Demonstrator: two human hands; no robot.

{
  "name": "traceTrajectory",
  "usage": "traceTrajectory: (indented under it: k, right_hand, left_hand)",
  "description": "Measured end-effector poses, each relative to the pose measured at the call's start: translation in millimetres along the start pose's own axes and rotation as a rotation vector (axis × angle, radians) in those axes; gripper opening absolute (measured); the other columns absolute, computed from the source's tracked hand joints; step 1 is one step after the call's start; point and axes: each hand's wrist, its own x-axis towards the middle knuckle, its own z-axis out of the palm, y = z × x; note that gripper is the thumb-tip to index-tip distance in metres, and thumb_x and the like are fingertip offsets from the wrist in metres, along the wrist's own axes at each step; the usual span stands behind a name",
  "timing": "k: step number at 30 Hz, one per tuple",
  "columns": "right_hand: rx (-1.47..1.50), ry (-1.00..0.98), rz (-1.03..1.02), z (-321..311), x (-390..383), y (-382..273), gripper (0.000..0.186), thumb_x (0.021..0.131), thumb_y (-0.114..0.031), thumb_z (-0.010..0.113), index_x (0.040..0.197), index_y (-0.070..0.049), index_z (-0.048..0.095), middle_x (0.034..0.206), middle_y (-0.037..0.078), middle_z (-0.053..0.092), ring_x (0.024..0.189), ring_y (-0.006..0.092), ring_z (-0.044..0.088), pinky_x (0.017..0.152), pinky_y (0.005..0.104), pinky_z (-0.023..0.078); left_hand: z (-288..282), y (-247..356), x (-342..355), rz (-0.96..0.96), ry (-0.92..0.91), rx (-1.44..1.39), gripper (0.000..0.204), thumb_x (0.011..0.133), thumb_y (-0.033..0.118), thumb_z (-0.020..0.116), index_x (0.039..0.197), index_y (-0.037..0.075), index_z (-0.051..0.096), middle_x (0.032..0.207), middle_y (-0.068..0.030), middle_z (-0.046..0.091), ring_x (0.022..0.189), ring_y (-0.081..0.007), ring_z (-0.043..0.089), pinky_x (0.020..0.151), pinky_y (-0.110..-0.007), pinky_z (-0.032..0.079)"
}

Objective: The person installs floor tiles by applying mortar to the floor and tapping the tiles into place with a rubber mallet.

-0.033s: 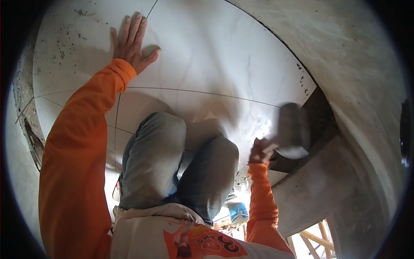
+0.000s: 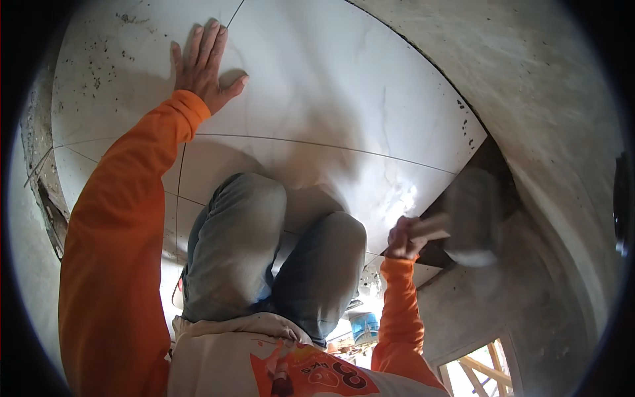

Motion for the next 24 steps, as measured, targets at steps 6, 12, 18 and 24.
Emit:
traceTrajectory:
  k: [6,12,18,24]
  right_hand:
    - [-0.067,0.057,-0.222,3,13,-3,0.006,0.087,-0.009,0.062,0.083,-0.007,0.057,0.069,0.002,0.053,0.056,0.0163,0.05,0.051,0.0336,0.041]
    - [0.359,-0.157,-0.162,4,17,-5,0.013,0.085,-0.001,0.059,0.076,-0.007,0.052,0.071,0.0,0.051,0.062,0.0129,0.046,0.056,0.0293,0.041]
    - [0.295,-0.13,0.123,4,11,18,0.007,0.087,-0.01,0.058,0.083,-0.007,0.054,0.072,0.005,0.053,0.065,0.0171,0.05,0.057,0.0307,0.043]
    - [0.224,-0.157,-0.081,-4,-4,11,0.006,0.089,-0.012,0.057,0.084,-0.011,0.055,0.073,-0.002,0.051,0.056,0.0123,0.046,0.047,0.0263,0.038]
  left_hand:
    - [1,1,-3,0.006,-0.014,-0.017,0.091,0.08,0.065,0.048,0.148,0.009,0.025,0.156,-0.0059,0.018,0.144,-0.0287,0.013,0.106,-0.069,0.013]
    - [-2,-1,-1,-0.003,-0.018,0.006,0.091,0.081,0.065,0.047,0.147,0.007,0.025,0.156,-0.0078,0.018,0.144,-0.0292,0.012,0.107,-0.068,0.012]
    - [-2,-3,-5,0.016,-0.062,-0.027,0.088,0.082,0.063,0.047,0.147,0.006,0.026,0.156,-0.0087,0.019,0.144,-0.0284,0.014,0.109,-0.066,0.011]
    - [-4,-25,-33,0.109,-0.116,-0.047,0.08,0.087,0.057,0.043,0.147,0.007,0.027,0.156,-0.0097,0.019,0.144,-0.0296,0.013,0.113,-0.058,0.011]
